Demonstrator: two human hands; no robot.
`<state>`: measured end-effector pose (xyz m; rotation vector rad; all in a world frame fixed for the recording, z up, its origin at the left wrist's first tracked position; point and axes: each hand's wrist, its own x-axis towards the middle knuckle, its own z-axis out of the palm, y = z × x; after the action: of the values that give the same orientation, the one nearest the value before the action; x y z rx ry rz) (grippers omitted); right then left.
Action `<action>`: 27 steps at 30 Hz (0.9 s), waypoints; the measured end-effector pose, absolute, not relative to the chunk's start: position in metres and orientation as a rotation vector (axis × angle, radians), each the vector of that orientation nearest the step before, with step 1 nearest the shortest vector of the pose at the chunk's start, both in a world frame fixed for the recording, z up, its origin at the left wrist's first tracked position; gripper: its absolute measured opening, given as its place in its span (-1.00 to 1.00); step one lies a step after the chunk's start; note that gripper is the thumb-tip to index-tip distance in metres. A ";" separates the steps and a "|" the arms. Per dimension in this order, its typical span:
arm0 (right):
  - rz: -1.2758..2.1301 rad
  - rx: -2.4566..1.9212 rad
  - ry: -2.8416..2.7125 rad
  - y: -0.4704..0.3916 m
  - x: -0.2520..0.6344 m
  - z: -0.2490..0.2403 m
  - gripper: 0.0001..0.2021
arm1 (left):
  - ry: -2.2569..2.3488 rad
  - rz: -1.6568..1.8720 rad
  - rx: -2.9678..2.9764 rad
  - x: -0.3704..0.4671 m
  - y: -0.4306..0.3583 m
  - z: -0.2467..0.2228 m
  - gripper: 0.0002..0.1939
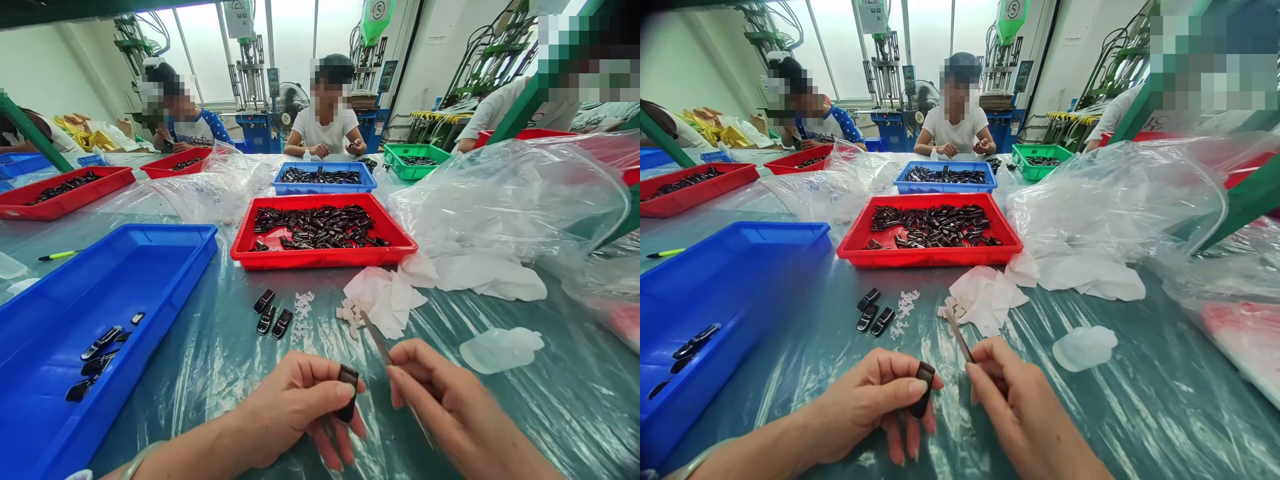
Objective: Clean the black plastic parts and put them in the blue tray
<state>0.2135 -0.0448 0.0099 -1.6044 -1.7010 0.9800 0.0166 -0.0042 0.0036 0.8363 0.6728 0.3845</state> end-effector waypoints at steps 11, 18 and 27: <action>1.059 -1.308 -1.240 -0.048 0.218 0.025 -0.80 | 0.598 0.230 0.855 0.014 -0.006 0.003 -0.62; 1.048 -1.281 -1.229 -0.055 0.210 0.029 -0.88 | 0.602 0.169 0.868 0.013 -0.006 0.006 -0.59; 1.080 -1.334 -1.254 -0.059 0.204 0.026 -0.85 | 0.589 0.146 0.853 0.013 -0.006 0.006 -0.61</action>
<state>0.2042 -0.0587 0.0258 -1.3336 -1.2538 1.0801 0.0132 -0.0061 0.0060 0.8526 0.5892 0.1456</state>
